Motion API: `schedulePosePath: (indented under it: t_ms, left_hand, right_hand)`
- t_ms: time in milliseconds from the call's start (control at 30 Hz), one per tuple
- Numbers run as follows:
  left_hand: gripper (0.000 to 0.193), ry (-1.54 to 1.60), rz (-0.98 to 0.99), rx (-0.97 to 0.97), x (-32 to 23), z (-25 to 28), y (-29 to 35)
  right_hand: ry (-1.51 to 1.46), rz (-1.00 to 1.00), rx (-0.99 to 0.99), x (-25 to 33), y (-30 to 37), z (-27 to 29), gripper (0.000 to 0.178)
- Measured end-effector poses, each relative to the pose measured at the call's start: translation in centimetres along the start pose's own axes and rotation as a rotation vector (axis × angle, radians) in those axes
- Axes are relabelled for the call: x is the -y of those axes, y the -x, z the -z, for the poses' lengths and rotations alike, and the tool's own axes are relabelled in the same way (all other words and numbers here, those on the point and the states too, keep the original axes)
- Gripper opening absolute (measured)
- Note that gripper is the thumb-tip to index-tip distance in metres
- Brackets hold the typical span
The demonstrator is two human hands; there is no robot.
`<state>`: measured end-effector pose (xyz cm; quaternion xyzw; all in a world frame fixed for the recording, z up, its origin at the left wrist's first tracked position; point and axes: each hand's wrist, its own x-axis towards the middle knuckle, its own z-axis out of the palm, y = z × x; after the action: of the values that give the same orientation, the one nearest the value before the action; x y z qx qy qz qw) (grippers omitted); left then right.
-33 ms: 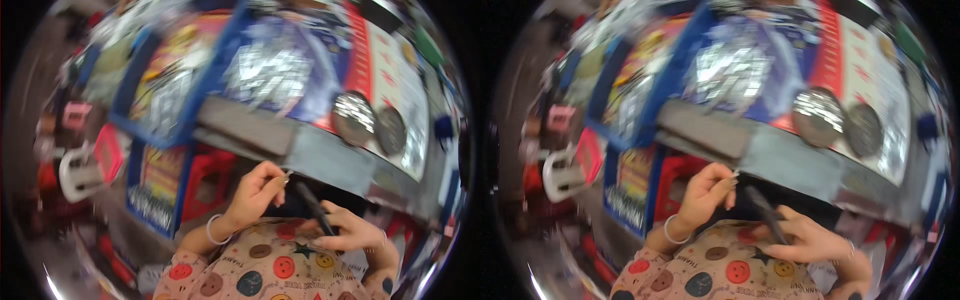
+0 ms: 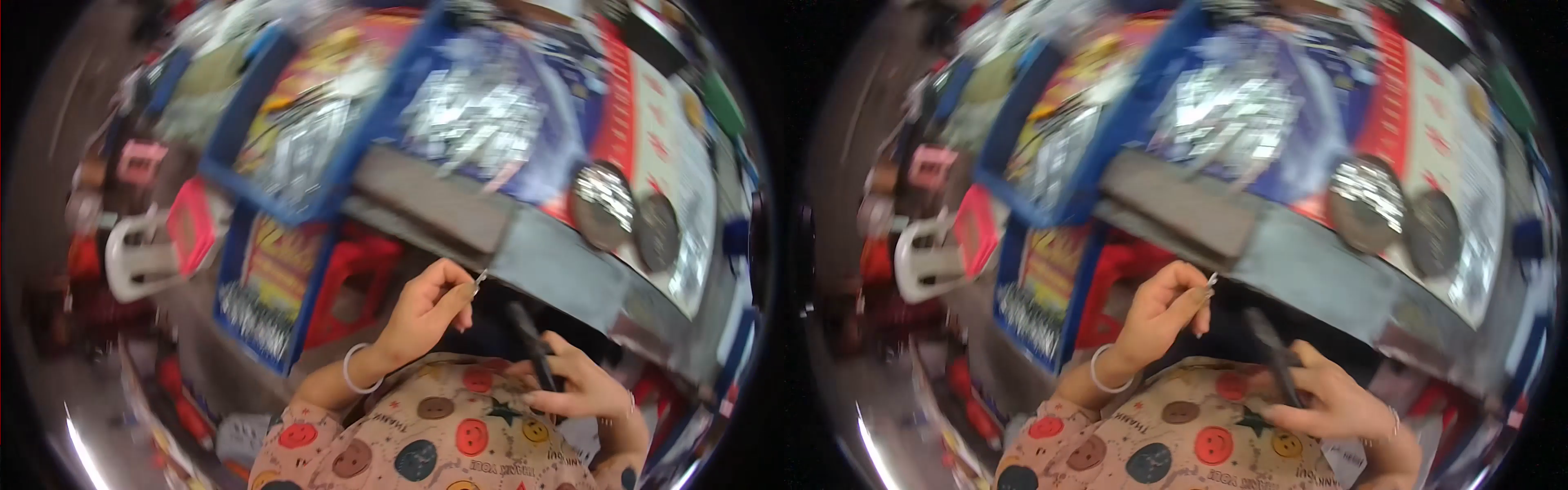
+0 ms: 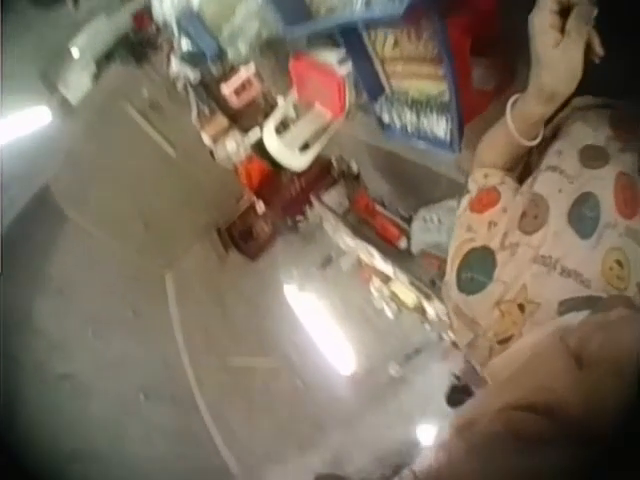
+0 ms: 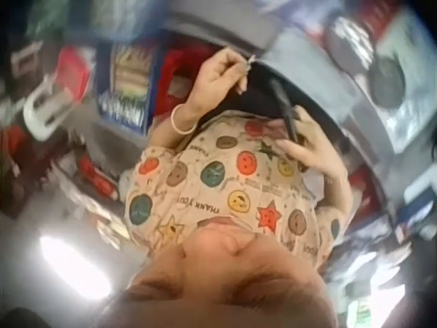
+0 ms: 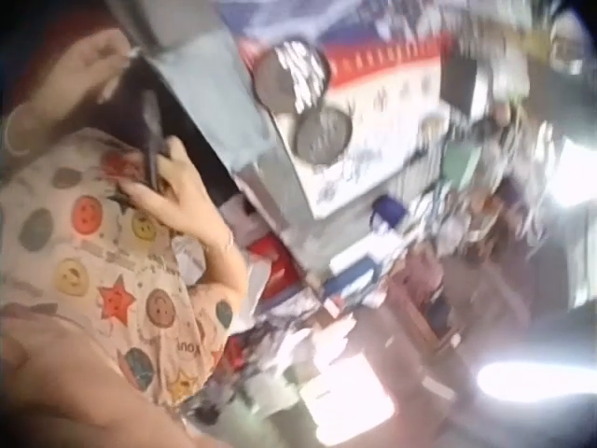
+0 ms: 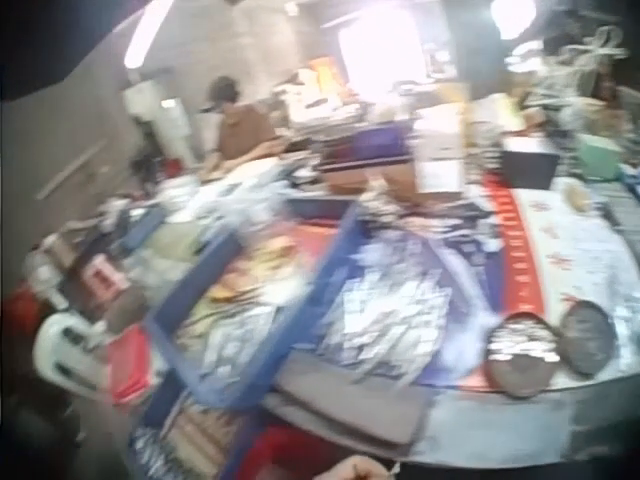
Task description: Assembling small metal components using pliers at a workshop workbench.
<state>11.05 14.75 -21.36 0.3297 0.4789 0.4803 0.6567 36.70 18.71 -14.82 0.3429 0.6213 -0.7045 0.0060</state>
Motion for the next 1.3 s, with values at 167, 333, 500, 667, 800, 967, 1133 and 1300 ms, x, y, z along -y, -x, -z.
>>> schedulePosePath:
  t_ms: [167,333,500,667,800,967,1133,1300]
  left_hand:
    - [0.006,-0.303,-0.263,-0.572,1.5,9.9,5.5]
    - [0.007,-0.758,-0.344,-1.093,4.1,23.7,16.6]
    - [0.009,-1.122,-0.18,-1.216,6.7,30.5,21.5]
    - [0.011,-1.291,-0.254,-1.163,7.2,32.2,22.8]
    - [0.011,-1.333,-0.375,-1.119,2.7,29.1,20.0]
    - [0.009,-1.079,-0.549,-0.996,-4.2,20.2,11.8]
    - [0.012,-1.044,-0.737,-0.422,-8.0,7.5,3.3]
    - [0.015,-0.997,-0.764,0.061,-8.9,-2.6,-6.6]
  right_hand:
    - [0.288,-0.036,-0.195,-1.2,0.3,-2.4,0.032]
    - [0.434,0.067,-0.107,-1.2,-1.9,-2.9,0.021]
    - [0.489,0.174,-0.065,-0.5,-3.6,-3.7,0.019]
    - [0.532,0.217,-0.073,-0.9,-3.4,-3.8,0.02]
    - [0.477,0.184,-0.118,-1.8,-2.5,-3.8,0.019]
    - [0.414,0.204,-0.181,-2.9,-1.5,-3.6,0.019]
    - [0.431,0.297,-0.184,-5.0,-0.9,-3.5,0.025]
    - [0.324,0.289,-0.265,-6.8,1.2,-4.4,0.028]
